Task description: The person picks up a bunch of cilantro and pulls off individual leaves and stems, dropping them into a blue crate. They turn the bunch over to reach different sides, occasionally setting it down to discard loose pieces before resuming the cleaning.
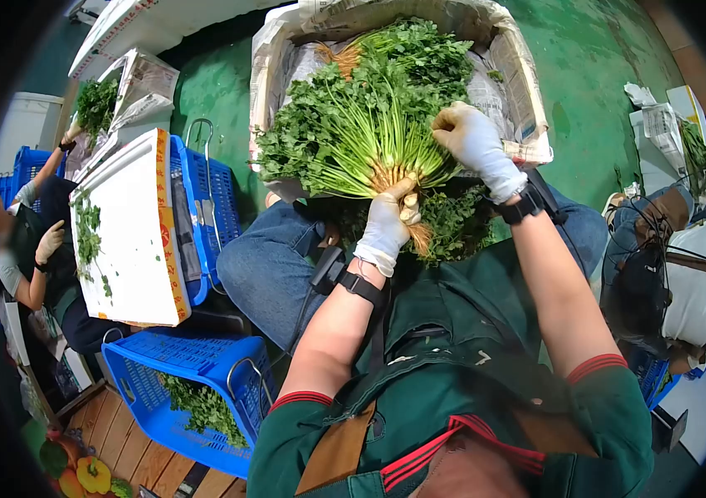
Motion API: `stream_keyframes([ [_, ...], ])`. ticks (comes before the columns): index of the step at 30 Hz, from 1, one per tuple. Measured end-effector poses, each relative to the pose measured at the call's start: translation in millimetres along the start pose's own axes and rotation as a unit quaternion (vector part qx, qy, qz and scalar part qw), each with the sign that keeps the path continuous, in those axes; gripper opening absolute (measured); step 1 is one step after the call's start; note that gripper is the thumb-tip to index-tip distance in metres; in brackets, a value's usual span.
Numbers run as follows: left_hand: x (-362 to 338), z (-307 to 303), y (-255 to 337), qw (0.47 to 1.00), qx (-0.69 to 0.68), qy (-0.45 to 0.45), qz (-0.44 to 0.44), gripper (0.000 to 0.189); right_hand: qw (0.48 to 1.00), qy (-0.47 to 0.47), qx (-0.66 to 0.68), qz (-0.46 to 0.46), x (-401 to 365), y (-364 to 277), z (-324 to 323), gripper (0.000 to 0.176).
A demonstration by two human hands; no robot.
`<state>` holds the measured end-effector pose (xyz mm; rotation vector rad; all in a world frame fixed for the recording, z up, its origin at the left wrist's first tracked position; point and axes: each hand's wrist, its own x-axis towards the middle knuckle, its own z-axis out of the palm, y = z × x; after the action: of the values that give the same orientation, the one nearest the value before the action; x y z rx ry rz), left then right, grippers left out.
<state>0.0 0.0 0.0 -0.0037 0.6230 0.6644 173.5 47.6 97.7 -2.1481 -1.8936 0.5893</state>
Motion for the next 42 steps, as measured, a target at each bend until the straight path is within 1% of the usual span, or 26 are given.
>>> stream_keyframes([
  [2, 2, 5, -7, 1.000, -0.003, 0.024, 0.004, 0.007, 0.970, -0.006, 0.239, -0.044, -15, 7, -4, 0.005],
  [3, 0, 1, 14, 0.999, 0.024, 0.032, 0.018, 0.007, 0.910, 0.023, 0.378, -0.170, -10, -3, 11, 0.004],
  [4, 3, 5, 9, 0.998, 0.022, 0.054, 0.020, 0.005, 0.855, -0.056, 0.502, -0.115, -15, -3, 16, 0.006],
  [5, 0, 7, 5, 0.996, 0.021, 0.082, 0.022, 0.005, 0.772, -0.134, 0.618, -0.055, -22, -4, 25, 0.008],
  [6, -3, 10, 3, 0.998, 0.016, 0.053, 0.019, 0.007, 0.714, -0.210, 0.668, 0.029, -30, -1, 29, 0.010],
  [7, -4, 5, 1, 0.998, 0.021, 0.055, 0.018, 0.007, 0.715, -0.224, 0.662, 0.029, -34, -2, 36, 0.009],
  [10, -3, 0, 0, 1.000, 0.012, 0.004, 0.021, 0.011, 0.657, -0.252, 0.710, 0.025, -47, -5, 28, 0.008],
  [11, 0, 2, 0, 1.000, 0.013, 0.002, 0.022, 0.011, 0.696, -0.282, 0.660, 0.006, -51, -3, 18, 0.010],
  [12, 5, 4, -3, 0.997, 0.029, 0.061, 0.039, 0.011, 0.798, -0.332, 0.500, -0.050, -54, 0, 7, 0.015],
  [13, 4, 11, -2, 0.990, 0.044, 0.122, 0.055, 0.012, 0.854, -0.397, 0.307, -0.137, -55, -1, -3, 0.020],
  [14, -5, 12, 4, 0.998, 0.027, 0.051, 0.004, 0.011, 0.900, -0.376, 0.160, -0.148, -56, -4, -13, 0.020],
  [15, -4, 8, 5, 0.998, 0.026, 0.050, 0.005, 0.011, 0.925, -0.347, 0.010, -0.156, -59, -14, -23, 0.021],
  [16, -2, 3, 3, 0.999, 0.028, 0.040, 0.010, 0.011, 0.944, -0.297, 0.133, -0.051, -55, -18, -21, 0.022],
  [17, -1, 0, 1, 0.999, 0.032, 0.030, 0.015, 0.010, 0.936, -0.238, 0.252, 0.055, -48, -21, -18, 0.023],
  [18, -5, 8, 1, 0.998, 0.044, 0.045, 0.021, 0.011, 0.962, -0.104, 0.249, 0.040, -34, -14, 5, 0.027],
  [19, -3, 7, 0, 0.998, 0.046, 0.043, 0.023, 0.011, 0.983, 0.020, 0.182, 0.025, -26, -22, 10, 0.032],
  [21, -2, 2, 0, 0.999, 0.046, -0.003, 0.021, 0.012, 0.990, 0.094, 0.094, 0.047, -11, -34, 28, 0.030],
  [23, -2, 1, -1, 0.998, 0.059, -0.010, 0.022, 0.014, 0.991, 0.057, 0.107, 0.049, -1, -40, 46, 0.028],
  [24, 1, -5, -3, 0.999, 0.023, -0.026, 0.022, 0.015, 0.989, 0.075, 0.122, 0.044, -6, -49, 47, 0.023],
  [26, 7, -21, -7, 0.999, -0.012, -0.031, 0.021, 0.019, 0.988, 0.132, 0.078, -0.024, -13, -61, 56, 0.019],
  [27, 3, -4, -7, 0.999, -0.011, -0.030, 0.019, 0.019, 0.982, 0.165, 0.064, -0.071, -17, -64, 64, 0.018],
  [29, -8, 55, -5, 0.970, -0.048, 0.220, 0.092, 0.022, 0.982, 0.166, 0.001, -0.093, -23, -74, 69, 0.020],
  [30, -7, 57, -2, 0.968, -0.064, 0.235, 0.066, 0.029, 0.981, 0.166, -0.044, -0.090, -26, -77, 70, 0.021],
  [34, -5, 45, -1, 0.976, -0.053, 0.199, 0.068, 0.031, 0.968, 0.178, -0.143, -0.107, -37, -84, 70, 0.021],
  [38, 3, 26, -5, 0.987, -0.033, 0.143, 0.064, 0.034, 0.967, 0.174, -0.141, -0.120, -43, -81, 69, 0.023],
  [42, 4, 8, -7, 0.994, -0.017, 0.092, 0.061, 0.037, 0.975, 0.175, -0.021, -0.135, -41, -66, 55, 0.017],
])
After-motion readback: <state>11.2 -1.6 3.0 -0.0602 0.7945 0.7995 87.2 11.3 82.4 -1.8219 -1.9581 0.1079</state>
